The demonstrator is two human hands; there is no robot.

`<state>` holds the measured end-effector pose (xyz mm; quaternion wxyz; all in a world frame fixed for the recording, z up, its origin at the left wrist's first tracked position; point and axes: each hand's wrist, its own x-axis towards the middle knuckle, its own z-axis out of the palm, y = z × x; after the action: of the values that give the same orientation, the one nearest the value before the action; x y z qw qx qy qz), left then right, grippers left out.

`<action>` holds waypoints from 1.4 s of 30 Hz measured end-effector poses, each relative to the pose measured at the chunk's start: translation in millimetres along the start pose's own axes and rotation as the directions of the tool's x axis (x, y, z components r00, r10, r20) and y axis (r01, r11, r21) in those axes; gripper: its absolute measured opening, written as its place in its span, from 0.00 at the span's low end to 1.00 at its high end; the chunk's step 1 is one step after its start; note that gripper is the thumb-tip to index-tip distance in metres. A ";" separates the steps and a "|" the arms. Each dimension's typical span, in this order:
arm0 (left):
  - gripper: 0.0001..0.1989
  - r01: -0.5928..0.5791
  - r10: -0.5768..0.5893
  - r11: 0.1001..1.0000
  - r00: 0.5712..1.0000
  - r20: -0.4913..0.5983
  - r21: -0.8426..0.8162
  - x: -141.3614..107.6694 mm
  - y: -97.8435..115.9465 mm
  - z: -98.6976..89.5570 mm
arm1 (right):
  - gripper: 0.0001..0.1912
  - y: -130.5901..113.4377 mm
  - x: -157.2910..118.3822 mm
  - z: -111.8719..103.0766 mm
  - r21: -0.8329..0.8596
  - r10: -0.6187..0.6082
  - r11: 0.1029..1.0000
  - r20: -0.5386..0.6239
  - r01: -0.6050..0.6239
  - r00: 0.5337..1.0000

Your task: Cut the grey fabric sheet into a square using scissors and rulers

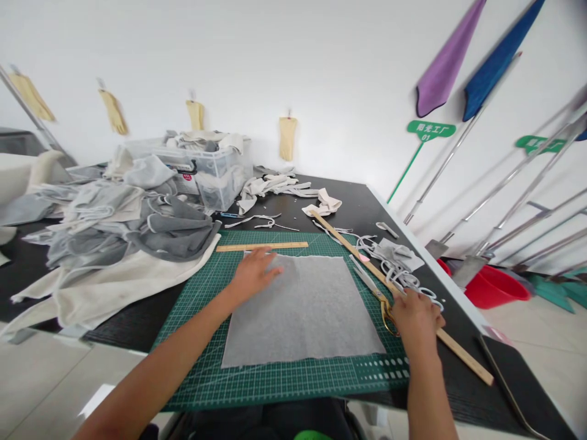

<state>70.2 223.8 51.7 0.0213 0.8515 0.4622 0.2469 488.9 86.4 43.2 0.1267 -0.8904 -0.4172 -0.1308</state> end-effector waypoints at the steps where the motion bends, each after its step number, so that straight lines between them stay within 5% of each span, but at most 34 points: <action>1: 0.26 0.058 -0.053 0.996 0.995 -0.088 0.063 5.2 -15.0 -2.7 | 0.22 -7.4 -0.7 -1.1 0.031 -0.066 0.997 -0.009 0.067 0.998; 4: 0.23 0.225 -0.189 0.959 0.960 -0.206 0.172 13.0 -59.8 -10.4 | 0.21 -27.7 -4.1 -3.3 0.091 -0.222 0.972 0.052 0.216 0.974; 8: 0.16 0.290 -0.286 0.941 0.957 -0.052 0.176 11.2 -96.4 -12.9 | 0.20 -35.0 -8.2 -2.8 0.035 -0.219 0.976 0.149 0.216 0.964; 19: 0.09 0.320 -0.324 0.940 0.946 0.011 0.117 14.5 -111.6 -10.2 | 0.19 -18.7 -10.4 -10.8 -0.050 -0.045 0.997 0.140 0.052 0.989; 22: 0.08 0.343 -0.343 0.930 0.939 -0.021 0.131 13.5 -110.5 -10.1 | 0.20 -27.2 -8.6 -18.1 0.003 -0.103 0.995 0.119 0.103 0.988; 24: 0.06 0.353 -0.350 0.923 0.935 -0.048 0.150 12.0 -106.7 -11.1 | 0.21 -41.0 -12.1 -24.4 0.130 -0.280 0.956 0.132 0.263 0.951; 27: 0.05 0.375 -0.367 0.911 0.927 -0.074 0.171 9.3 -100.5 -13.9 | 0.29 -75.3 -35.7 -35.0 0.321 -0.569 0.808 0.206 0.494 0.796; 30: 0.08 0.420 -0.401 0.892 0.906 -0.134 0.167 7.4 -96.3 -16.0 | 0.43 -118.8 -77.5 -42.0 0.379 -0.691 0.716 0.269 0.586 0.671; 33: 0.14 0.430 -0.402 0.898 0.887 -0.228 0.094 7.4 -91.1 -16.2 | 0.53 -154.1 -113.8 -41.8 0.401 -0.728 0.685 0.341 0.608 0.595; 42: 0.11 0.490 -0.493 0.868 0.831 -0.257 -0.081 13.5 -84.3 -33.3 | 0.52 -165.1 -127.9 -32.8 0.348 -0.752 0.659 0.318 0.667 0.577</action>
<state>-3.8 276.4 64.0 0.0258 0.6621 0.6626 0.3491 277.5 87.0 49.8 0.0508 -0.6355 -0.7670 0.0724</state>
